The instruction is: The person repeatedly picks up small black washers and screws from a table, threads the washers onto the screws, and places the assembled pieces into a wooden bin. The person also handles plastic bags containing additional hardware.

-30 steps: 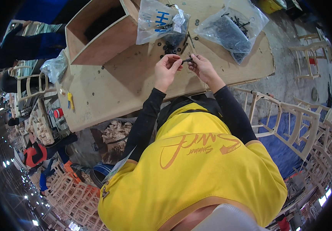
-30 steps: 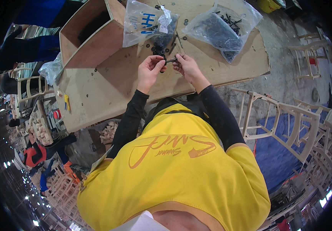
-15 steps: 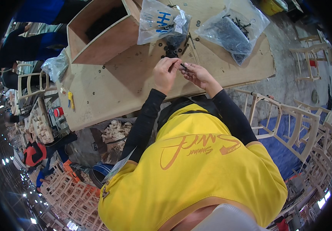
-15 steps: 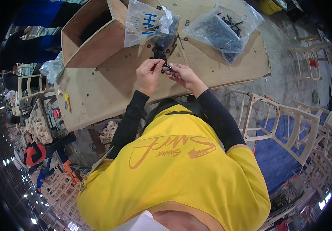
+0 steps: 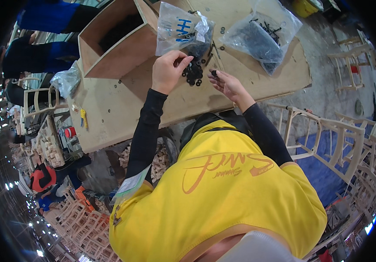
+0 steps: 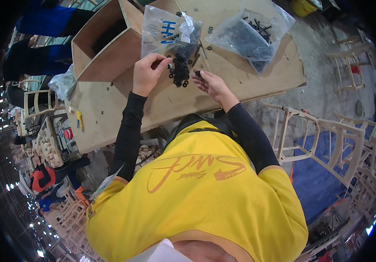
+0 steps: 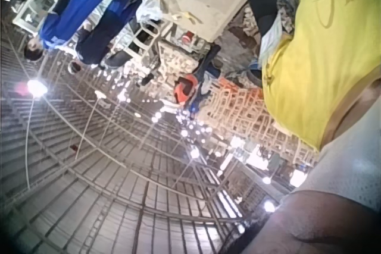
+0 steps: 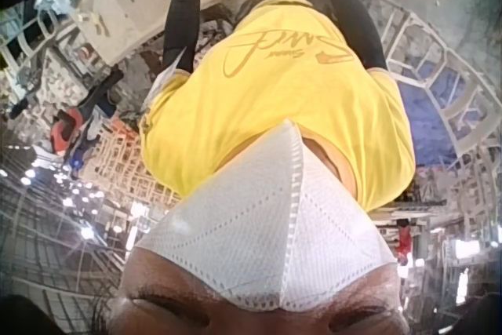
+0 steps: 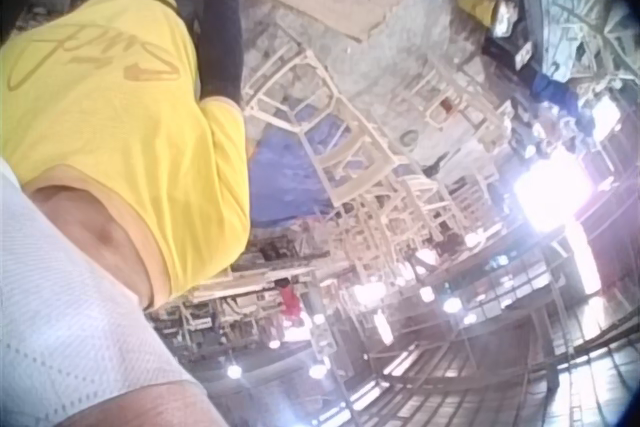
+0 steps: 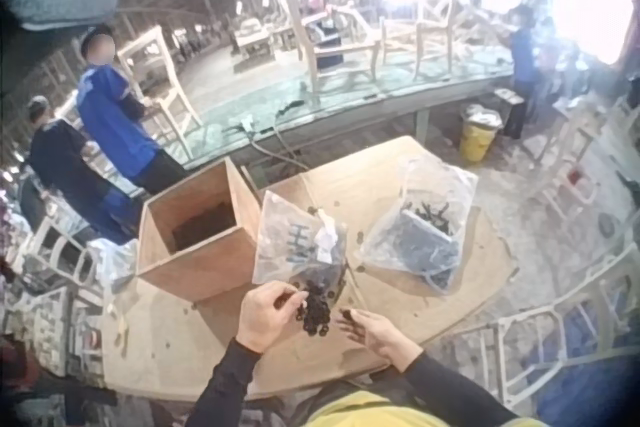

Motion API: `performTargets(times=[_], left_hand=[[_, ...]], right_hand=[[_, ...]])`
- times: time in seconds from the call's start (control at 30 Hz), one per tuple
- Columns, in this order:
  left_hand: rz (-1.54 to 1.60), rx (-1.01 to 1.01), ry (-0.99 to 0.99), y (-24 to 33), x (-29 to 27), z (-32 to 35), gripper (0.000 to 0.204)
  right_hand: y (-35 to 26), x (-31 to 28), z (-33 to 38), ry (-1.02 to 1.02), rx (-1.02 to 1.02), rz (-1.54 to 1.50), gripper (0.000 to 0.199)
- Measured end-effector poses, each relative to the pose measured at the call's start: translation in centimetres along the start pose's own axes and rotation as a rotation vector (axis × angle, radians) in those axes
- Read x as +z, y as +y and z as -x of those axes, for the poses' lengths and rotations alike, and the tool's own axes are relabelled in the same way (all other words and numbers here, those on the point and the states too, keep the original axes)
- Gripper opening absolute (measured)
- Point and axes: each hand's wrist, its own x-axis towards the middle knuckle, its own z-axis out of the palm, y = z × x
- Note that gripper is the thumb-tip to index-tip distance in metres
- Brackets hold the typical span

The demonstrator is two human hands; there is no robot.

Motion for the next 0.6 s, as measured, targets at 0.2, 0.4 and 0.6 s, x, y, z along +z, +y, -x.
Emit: performTargets(times=[0.2,0.4,0.6], left_hand=[[-0.019,0.011,0.023,0.3,-1.5,-1.0,0.019],[-0.026,0.120,0.494,-3.2,-8.7,-5.4,0.016],[0.076,-0.040,0.736,-3.4,-7.9,-5.5,0.023]], right_hand=[[1.1,-1.7,-0.8,0.071,0.019,0.019,0.032],[2.3,-3.5,-1.8,0.075,0.014,-0.004,0.029],[1.7,-1.5,-1.3,0.091,-0.054,0.079,0.023]])
